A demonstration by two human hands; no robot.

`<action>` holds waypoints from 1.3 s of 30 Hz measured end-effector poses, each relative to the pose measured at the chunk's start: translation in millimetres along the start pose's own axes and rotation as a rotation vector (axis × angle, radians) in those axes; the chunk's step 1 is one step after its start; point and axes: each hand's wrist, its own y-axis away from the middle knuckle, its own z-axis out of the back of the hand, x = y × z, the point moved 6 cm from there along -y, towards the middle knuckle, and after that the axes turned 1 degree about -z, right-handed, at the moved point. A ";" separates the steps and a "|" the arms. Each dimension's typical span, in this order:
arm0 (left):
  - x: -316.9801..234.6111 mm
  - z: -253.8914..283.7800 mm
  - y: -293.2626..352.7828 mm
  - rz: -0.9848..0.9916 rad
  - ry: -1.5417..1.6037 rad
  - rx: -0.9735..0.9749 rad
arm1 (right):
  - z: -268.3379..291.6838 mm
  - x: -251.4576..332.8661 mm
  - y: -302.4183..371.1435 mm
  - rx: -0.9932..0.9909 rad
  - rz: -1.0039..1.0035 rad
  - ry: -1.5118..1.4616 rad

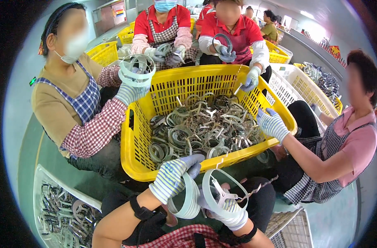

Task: Sorting and assembling metal ring components into a yellow basket.

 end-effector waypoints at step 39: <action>-21.7 9.1 0.3 -0.423 0.015 0.482 | 39.2 -59.3 2.9 -0.873 -0.819 -1.171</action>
